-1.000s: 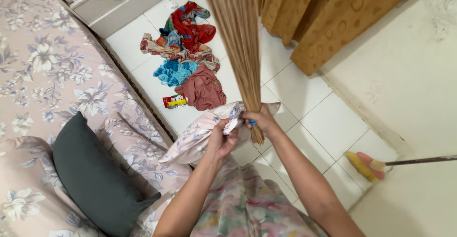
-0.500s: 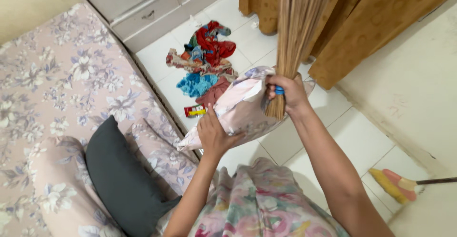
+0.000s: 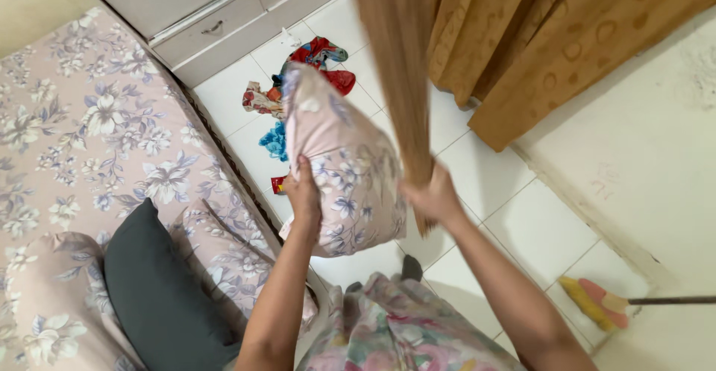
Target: The person uses a traditional broom to tap a floral pillow on the floor, then places it on the bed. They continue to arrange multiple pillows on the bed, including a dark gray pillow, adjusting their positions.
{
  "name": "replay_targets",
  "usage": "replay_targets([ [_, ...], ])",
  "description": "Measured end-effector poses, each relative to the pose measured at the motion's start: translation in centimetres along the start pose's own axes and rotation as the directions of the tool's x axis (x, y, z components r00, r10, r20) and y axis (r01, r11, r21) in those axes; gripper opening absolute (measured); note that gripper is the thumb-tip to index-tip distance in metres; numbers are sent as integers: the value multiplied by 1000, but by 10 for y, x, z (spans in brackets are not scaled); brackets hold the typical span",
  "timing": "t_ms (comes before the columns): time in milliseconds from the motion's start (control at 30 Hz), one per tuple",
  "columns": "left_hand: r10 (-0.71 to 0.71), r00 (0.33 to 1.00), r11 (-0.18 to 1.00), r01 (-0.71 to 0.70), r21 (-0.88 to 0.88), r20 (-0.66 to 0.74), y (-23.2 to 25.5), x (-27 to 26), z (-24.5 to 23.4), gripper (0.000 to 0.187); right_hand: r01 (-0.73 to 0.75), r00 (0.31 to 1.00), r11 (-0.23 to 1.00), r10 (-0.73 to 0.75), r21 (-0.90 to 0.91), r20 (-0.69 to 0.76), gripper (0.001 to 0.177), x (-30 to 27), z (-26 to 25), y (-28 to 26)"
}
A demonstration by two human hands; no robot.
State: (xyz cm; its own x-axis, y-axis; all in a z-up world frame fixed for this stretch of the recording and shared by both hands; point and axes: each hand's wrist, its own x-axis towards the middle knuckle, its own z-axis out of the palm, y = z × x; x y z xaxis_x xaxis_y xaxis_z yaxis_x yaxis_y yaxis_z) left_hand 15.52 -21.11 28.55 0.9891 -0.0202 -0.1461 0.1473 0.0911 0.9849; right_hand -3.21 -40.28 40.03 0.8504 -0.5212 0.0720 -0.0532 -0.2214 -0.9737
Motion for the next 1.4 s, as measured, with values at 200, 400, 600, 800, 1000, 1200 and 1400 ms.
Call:
replay_targets([
  [200, 31, 991, 987, -52, -154, -133, -7, 23, -28, 38, -68, 956, 881, 191, -469, 221, 50, -78, -3, 125],
  [400, 30, 992, 911, -76, -405, -120, 35, 5, -74, 64, -598, 672, 613, 734, -517, 93, 50, -99, -50, 300],
  [600, 112, 981, 867, -175, -467, -159, 64, -6, -111, 74, -735, 600, 558, 800, -386, 14, 35, -63, -77, 302],
  [800, 142, 979, 702, -204, -682, -147, 59, 1, -118, 76, -363, 909, 896, 401, -256, 116, 44, -67, -8, 209],
  [1000, 108, 965, 669, -249, -700, -240, 52, 8, -121, 78, 10, 921, 882, 176, -472, 347, 54, -83, 0, 212],
  [1200, 174, 970, 669, -244, -702, -171, 57, -8, -123, 81, -357, 770, 591, 625, -723, 130, 53, -97, -64, 303],
  [1400, 164, 964, 716, -264, -646, -211, 64, -31, -132, 78, -728, 389, 304, 921, -615, -6, 18, -80, -140, 340],
])
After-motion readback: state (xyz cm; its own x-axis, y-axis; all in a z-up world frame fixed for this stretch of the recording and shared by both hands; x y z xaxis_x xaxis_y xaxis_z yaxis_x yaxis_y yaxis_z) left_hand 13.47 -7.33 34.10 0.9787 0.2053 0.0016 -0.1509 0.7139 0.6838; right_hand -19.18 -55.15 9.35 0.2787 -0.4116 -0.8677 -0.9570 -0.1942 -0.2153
